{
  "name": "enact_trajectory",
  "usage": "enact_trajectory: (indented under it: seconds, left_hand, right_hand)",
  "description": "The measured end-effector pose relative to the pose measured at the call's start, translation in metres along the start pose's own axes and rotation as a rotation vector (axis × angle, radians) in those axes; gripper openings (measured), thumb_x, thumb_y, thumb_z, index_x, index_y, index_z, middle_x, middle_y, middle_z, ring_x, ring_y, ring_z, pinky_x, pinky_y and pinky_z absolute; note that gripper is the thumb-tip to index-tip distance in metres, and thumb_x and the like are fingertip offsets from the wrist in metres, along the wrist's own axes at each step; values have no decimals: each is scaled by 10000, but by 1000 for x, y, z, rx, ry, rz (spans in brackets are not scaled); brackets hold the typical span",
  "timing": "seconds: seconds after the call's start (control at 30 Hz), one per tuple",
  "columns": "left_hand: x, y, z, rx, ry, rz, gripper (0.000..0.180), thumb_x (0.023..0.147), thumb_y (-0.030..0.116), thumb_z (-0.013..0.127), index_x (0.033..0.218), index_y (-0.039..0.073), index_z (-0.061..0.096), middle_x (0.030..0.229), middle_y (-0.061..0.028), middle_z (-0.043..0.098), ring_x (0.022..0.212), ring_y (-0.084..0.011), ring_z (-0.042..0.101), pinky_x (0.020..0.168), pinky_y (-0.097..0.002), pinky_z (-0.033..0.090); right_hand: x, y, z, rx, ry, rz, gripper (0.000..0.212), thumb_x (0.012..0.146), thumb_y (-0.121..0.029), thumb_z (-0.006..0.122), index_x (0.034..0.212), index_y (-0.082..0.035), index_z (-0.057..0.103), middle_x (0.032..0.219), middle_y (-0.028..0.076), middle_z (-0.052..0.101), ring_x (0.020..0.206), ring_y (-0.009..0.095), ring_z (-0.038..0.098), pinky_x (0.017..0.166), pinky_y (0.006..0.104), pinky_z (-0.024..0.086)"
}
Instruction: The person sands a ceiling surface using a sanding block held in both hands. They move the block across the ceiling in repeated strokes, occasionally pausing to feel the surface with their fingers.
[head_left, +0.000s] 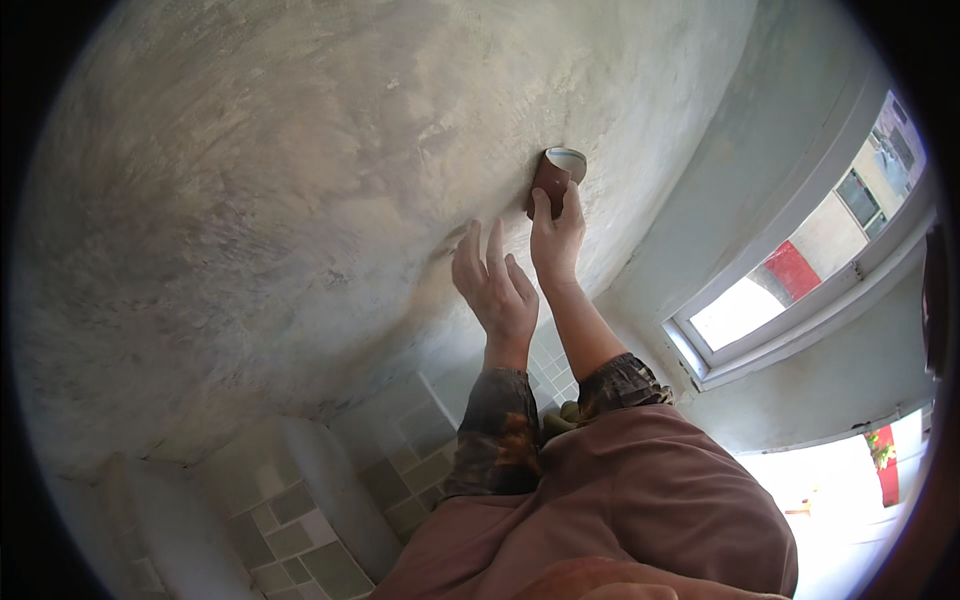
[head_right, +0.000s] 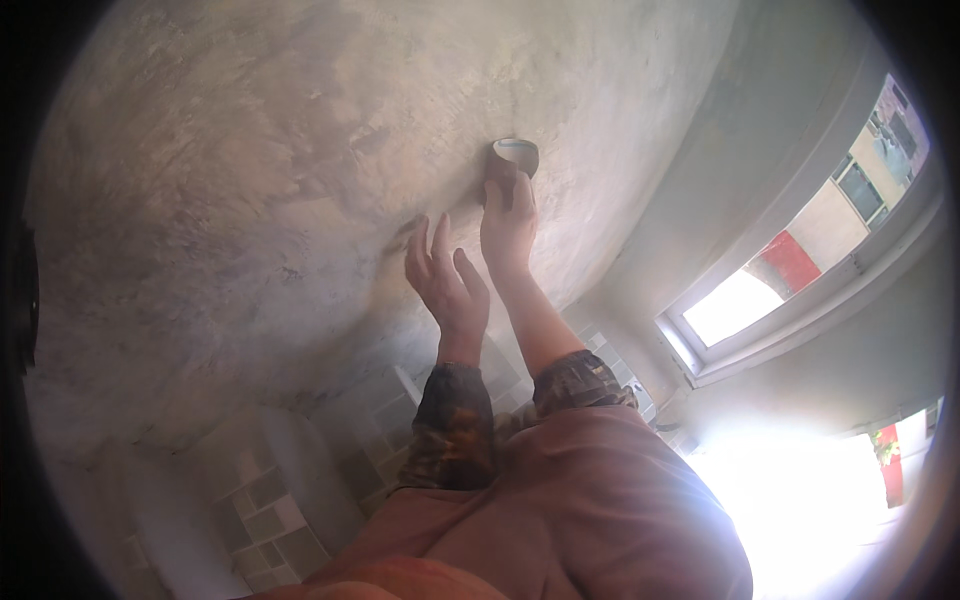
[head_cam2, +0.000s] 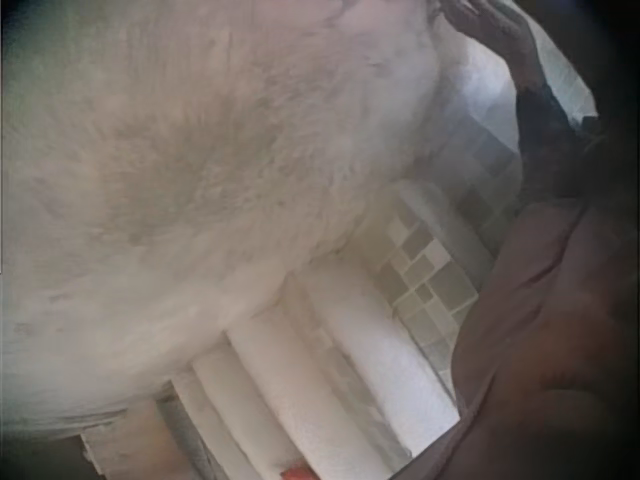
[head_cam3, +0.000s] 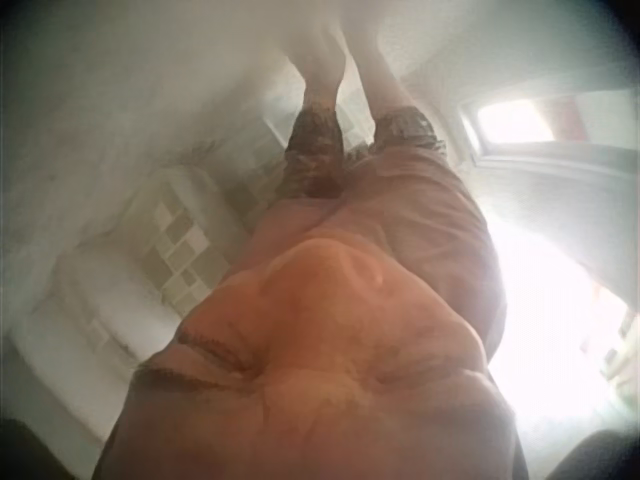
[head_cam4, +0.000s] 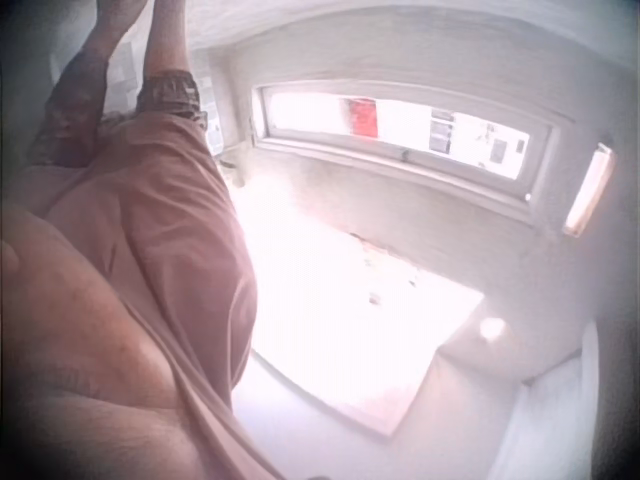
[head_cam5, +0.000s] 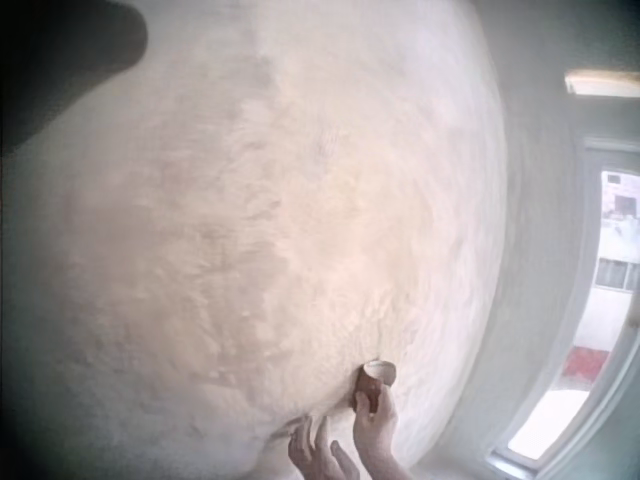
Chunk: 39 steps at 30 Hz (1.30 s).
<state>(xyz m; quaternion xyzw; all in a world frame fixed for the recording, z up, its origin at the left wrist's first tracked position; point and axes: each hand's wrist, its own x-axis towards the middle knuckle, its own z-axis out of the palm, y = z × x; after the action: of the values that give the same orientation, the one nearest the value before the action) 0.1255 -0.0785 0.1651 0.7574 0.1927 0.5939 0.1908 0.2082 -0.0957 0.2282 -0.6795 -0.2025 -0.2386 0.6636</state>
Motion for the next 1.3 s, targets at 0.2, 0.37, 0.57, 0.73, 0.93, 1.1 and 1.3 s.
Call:
enact_trajectory:
  seconds: [0.2, 0.37, 0.57, 0.73, 0.93, 1.1, 1.3]
  left_hand:
    - [14, -8, -8, 260, -118, -11, 597, 935, 105, 500, 1518, 129, 375, 1581, -247, 206, 1438, -478, 162, 1113, -700, -55]
    - [10, -14, 0, 358, -196, -52, 679, 917, 118, 531, 1552, 181, 297, 1567, -260, 212, 1420, -501, 173, 1095, -730, -19]
    - [-1, -22, 8, 490, -232, -95, 734, 867, 97, 585, 1541, 205, 317, 1516, -237, 303, 1389, -486, 252, 1089, -737, 10]
    - [-2, -21, 15, 491, -128, -77, 766, 844, 77, 610, 1538, 226, 324, 1513, -220, 315, 1379, -477, 274, 1078, -746, 62]
    - [-3, -21, 11, 442, -166, -102, 739, 856, 69, 589, 1533, 231, 342, 1527, -210, 297, 1385, -474, 266, 1093, -733, 16]
    - [-2, -24, 12, 553, -163, -33, 861, 842, 164, 709, 1566, 204, 246, 1564, -297, 158, 1430, -537, 114, 1089, -745, 17]
    - [-4, -23, 11, 472, -163, -90, 673, 881, 103, 579, 1516, 223, 388, 1540, -188, 302, 1404, -442, 262, 1124, -700, -30]
  right_hand:
    - [21, -6, 0, 69, -37, -14, 203, 927, -118, 630, 1024, 51, 573, 870, 177, 648, 782, 247, 597, 736, 380, 481]
    - [-1, -2, -1, 6, -119, 74, 256, 931, -107, 624, 1139, 39, 587, 938, 160, 658, 822, 189, 636, 705, 332, 530]
    - [13, 4, 2, 144, -65, -193, 180, 925, -101, 636, 1027, 36, 578, 846, 131, 655, 724, 172, 624, 631, 326, 524]
    - [-3, 4, 2, 43, -135, 53, 161, 920, -70, 631, 1030, 36, 579, 847, 132, 643, 705, 158, 602, 627, 318, 516]
    - [19, 4, 4, 137, -67, -94, 170, 925, -85, 627, 1014, 43, 560, 845, 146, 636, 717, 174, 602, 631, 316, 514]
    - [0, -7, 2, -34, -117, -68, 411, 957, -150, 581, 1313, 47, 518, 1094, 234, 643, 895, 291, 648, 819, 383, 499]
    - [45, 0, -7, 122, -62, 52, 446, 959, -146, 588, 1348, 52, 496, 1143, 245, 636, 994, 300, 642, 855, 388, 504]
